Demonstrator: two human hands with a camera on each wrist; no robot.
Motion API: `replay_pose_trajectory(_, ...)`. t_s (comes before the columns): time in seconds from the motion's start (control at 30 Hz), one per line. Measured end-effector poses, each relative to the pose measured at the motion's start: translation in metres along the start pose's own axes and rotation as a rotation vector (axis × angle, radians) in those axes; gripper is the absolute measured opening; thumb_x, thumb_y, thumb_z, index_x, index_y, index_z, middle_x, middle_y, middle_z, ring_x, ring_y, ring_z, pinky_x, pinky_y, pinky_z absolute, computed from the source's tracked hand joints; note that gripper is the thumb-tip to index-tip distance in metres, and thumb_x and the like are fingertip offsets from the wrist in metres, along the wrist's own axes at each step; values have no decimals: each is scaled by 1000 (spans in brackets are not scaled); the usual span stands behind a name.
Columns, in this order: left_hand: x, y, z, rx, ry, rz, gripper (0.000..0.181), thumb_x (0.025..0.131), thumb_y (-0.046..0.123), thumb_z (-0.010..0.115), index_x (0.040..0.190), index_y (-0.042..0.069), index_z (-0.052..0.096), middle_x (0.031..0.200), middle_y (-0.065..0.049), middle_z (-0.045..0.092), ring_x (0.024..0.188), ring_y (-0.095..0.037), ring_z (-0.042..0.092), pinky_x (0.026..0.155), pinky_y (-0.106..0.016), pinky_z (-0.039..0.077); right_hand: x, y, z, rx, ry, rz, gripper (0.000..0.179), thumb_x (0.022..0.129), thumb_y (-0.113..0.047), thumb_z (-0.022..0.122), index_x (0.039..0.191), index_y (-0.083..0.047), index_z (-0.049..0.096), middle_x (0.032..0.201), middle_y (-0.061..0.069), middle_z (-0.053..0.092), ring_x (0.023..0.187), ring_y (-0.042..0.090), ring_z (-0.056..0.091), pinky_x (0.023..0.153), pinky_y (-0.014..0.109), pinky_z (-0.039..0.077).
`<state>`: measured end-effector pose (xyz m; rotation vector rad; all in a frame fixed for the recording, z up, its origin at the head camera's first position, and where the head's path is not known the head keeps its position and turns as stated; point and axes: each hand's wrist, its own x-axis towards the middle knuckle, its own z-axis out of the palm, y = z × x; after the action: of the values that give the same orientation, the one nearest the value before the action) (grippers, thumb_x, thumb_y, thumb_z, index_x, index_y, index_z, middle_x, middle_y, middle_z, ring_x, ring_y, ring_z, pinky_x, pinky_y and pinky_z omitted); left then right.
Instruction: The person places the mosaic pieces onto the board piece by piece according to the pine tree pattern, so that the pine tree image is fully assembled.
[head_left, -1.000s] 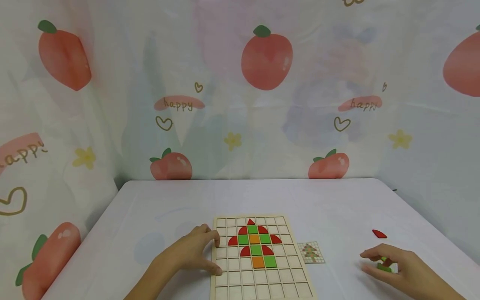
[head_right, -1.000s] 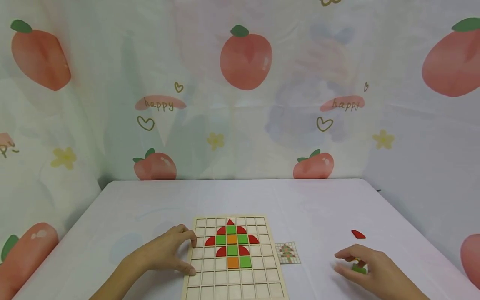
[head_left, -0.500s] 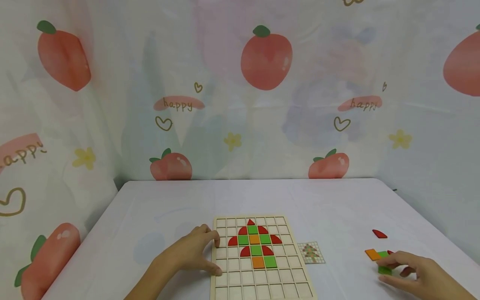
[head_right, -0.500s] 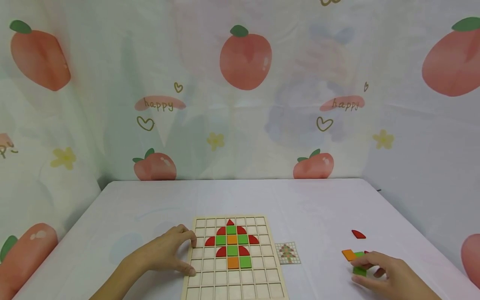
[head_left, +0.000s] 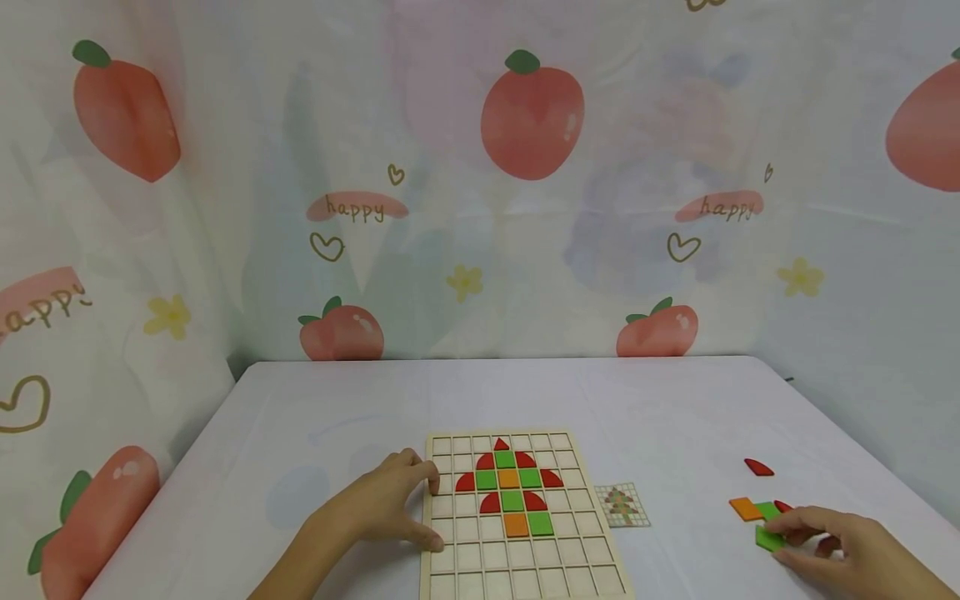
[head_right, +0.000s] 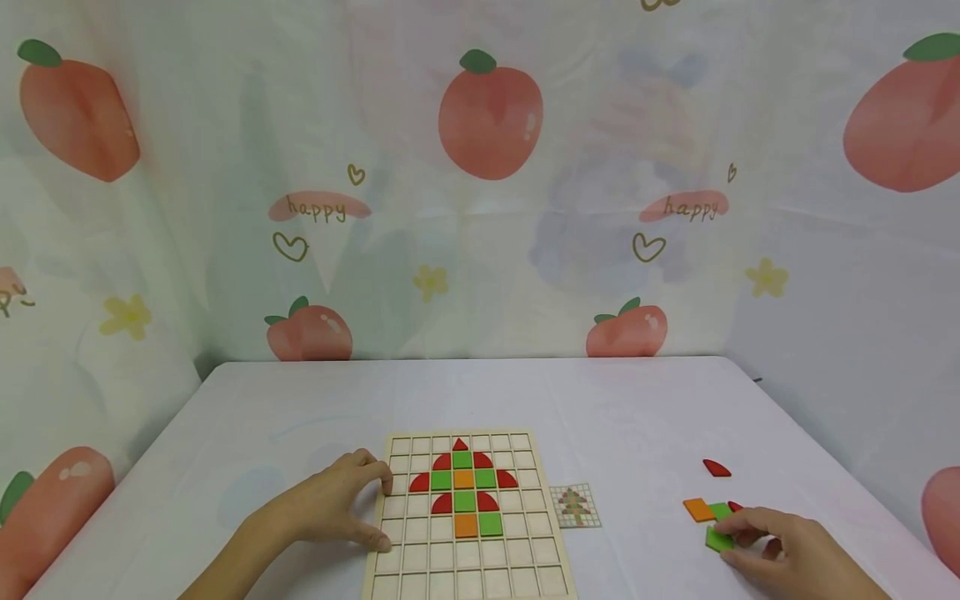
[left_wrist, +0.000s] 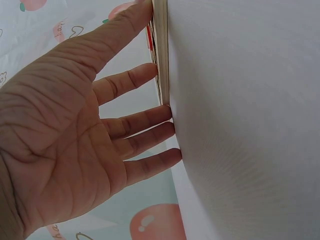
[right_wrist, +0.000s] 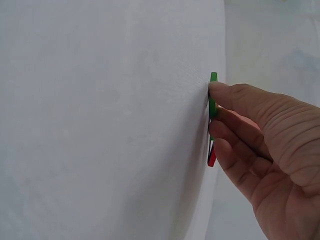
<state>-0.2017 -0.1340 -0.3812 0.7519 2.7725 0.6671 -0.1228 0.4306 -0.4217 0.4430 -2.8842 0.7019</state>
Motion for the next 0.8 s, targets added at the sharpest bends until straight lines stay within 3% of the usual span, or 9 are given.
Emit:
replay_pose_trajectory(0.23,0,-1,0,-5,-5,-2,54,68,45,94,103,22,60,114,0,54,105,-21,51,91,-49,52,2,-2,5,14,65,-101,25,80,-5,85,93,-22,71,85,-24,65,72,-4,56,60,15,42)
replay_pose_trajectory(0.43,0,-1,1,-3,-8,1,54,68,45,94,103,22,60,112,1,54,104,-20,50,92,-48,52,6,-5,7,40,71,-110,27,79,-4,85,90,-23,69,87,-24,67,74,-5,60,63,11,44)
replay_pose_trajectory(0.63,0,-1,2,8,1,7,54,68,47,94,104,23,60,112,2,54,104,-20,50,92,-48,52,18,-18,12,72,156,-227,38,74,4,86,90,-26,69,89,-23,67,74,-4,60,67,5,41)
replay_pose_trajectory(0.8,0,-1,2,11,10,15,54,68,46,94,103,23,60,112,2,54,105,-20,51,92,-48,52,28,-35,17,88,202,-248,41,72,6,87,91,-26,70,89,-20,69,75,-3,61,69,6,43)
